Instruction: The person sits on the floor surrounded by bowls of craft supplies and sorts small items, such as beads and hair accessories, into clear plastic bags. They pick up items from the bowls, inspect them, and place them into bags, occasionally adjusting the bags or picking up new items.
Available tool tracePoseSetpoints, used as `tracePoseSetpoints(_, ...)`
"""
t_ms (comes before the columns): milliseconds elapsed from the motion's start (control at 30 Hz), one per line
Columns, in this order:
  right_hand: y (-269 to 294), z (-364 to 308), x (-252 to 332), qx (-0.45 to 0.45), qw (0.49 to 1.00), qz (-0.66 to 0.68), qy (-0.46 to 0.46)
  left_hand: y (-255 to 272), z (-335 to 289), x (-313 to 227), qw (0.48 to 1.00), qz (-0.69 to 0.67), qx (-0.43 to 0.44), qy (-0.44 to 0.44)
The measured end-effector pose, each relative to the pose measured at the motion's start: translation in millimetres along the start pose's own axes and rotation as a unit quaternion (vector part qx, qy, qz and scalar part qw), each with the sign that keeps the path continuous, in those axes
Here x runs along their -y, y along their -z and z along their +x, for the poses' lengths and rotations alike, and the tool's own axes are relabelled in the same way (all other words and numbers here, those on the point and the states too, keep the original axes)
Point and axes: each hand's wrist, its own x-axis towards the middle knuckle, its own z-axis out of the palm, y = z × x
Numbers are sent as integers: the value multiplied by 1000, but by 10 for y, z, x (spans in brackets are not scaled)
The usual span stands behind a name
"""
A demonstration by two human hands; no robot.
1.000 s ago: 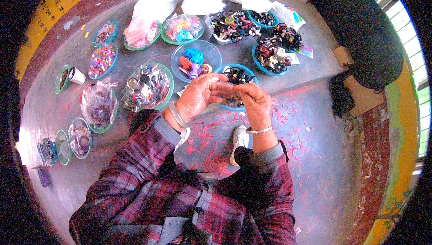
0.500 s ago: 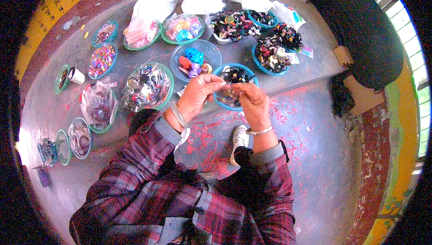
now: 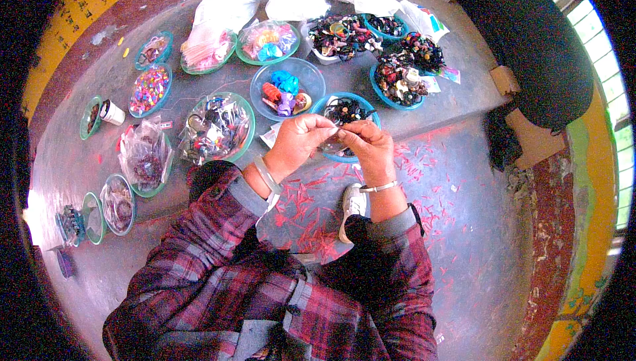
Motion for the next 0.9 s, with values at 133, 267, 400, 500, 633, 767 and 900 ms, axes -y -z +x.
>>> tracePoseSetpoints(133, -8, -16, 25, -28, 998, -54, -9, 11, -7, 14, 1000, -14, 0, 17)
tracePoseSetpoints(267, 80, -9, 101, -39, 988, -150, -24, 51, 16, -26, 996, -81, 12, 40)
tracePoseSetpoints(400, 215, 37, -21, -50, 988, -142, -25, 65, 16, -20, 993, -106, 4, 43)
tracePoseSetpoints(500, 218, 58, -42, -54, 992, -117, -19, 60, 1, -53, 998, -49, 1, 35)
tracePoseSetpoints(633, 73, 58, 60, 28, 971, -227, 71, -5, -16, 32, 995, 74, 18, -61)
tracePoseSetpoints(767, 64, 33, 19, 53, 945, -311, 88, -58, -46, 47, 990, 116, 3, -86)
tracePoseSetpoints(900, 75, 34, 64, 44, 964, -259, 38, -28, -31, 91, 990, 109, 2, -89)
